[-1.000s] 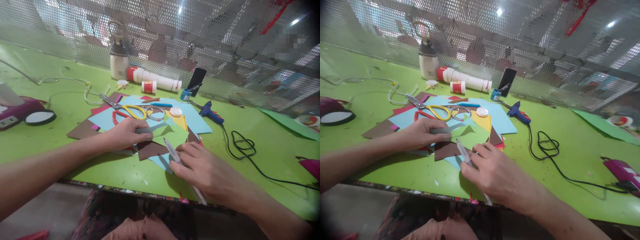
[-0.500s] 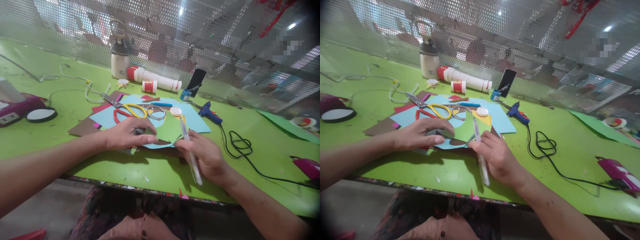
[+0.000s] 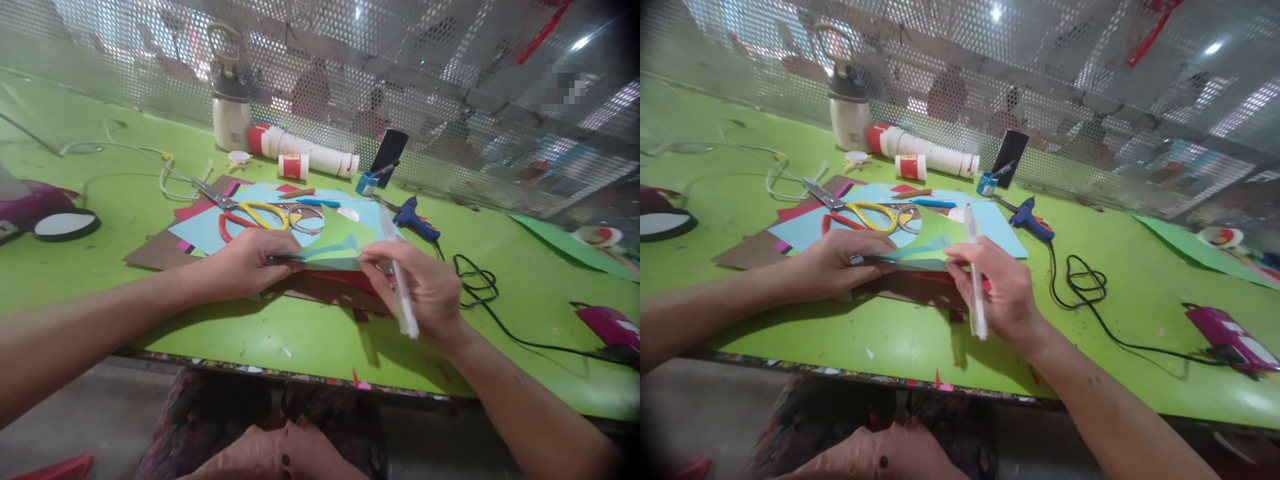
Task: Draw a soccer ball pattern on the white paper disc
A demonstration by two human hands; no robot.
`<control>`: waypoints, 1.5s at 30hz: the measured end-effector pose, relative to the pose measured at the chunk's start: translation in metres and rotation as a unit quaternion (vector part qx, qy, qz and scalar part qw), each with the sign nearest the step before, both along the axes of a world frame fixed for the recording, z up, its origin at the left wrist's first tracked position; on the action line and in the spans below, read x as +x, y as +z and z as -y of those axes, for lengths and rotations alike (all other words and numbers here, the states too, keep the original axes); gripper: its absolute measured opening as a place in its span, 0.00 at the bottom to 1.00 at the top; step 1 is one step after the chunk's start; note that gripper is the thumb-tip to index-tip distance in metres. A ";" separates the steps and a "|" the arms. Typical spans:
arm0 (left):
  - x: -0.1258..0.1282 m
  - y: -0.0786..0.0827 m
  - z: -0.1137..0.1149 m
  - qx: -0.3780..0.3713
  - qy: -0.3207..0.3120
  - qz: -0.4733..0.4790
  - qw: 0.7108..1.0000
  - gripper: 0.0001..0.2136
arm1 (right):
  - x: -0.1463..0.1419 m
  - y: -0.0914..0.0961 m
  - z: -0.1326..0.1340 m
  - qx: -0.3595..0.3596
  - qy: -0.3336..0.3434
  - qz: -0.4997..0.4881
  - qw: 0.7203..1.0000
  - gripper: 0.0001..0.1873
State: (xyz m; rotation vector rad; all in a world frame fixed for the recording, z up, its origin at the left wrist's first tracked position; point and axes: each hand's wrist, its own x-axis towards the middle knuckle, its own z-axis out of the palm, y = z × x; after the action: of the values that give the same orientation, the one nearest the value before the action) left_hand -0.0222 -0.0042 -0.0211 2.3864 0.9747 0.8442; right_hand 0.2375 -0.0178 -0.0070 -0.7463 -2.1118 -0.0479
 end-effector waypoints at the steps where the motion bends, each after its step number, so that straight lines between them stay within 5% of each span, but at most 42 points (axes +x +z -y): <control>1: 0.000 0.000 0.000 0.001 0.008 0.003 1.000 0.10 | 0.001 0.002 0.002 0.009 -0.016 -0.018 1.000 0.11; 7: -0.001 0.000 -0.001 0.004 0.010 0.009 1.000 0.10 | 0.003 0.006 0.008 -0.013 -0.045 -0.112 0.993 0.11; 37: -0.003 0.001 0.000 0.010 0.018 0.030 0.999 0.09 | 0.010 0.002 0.006 -0.024 -0.045 -0.148 0.988 0.14; 41: -0.002 -0.002 -0.002 0.011 0.014 0.028 0.999 0.09 | 0.013 0.008 0.007 0.018 -0.030 -0.090 0.995 0.13; 45: -0.001 -0.005 -0.002 0.021 -0.004 0.018 1.000 0.09 | 0.023 0.021 0.014 0.013 0.006 0.093 0.996 0.08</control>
State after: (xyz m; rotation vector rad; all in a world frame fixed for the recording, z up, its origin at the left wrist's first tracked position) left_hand -0.0236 -0.0025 -0.0257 2.4000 0.9408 0.9107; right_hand 0.2607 -0.0320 0.0144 -0.7381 -2.2882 -0.1435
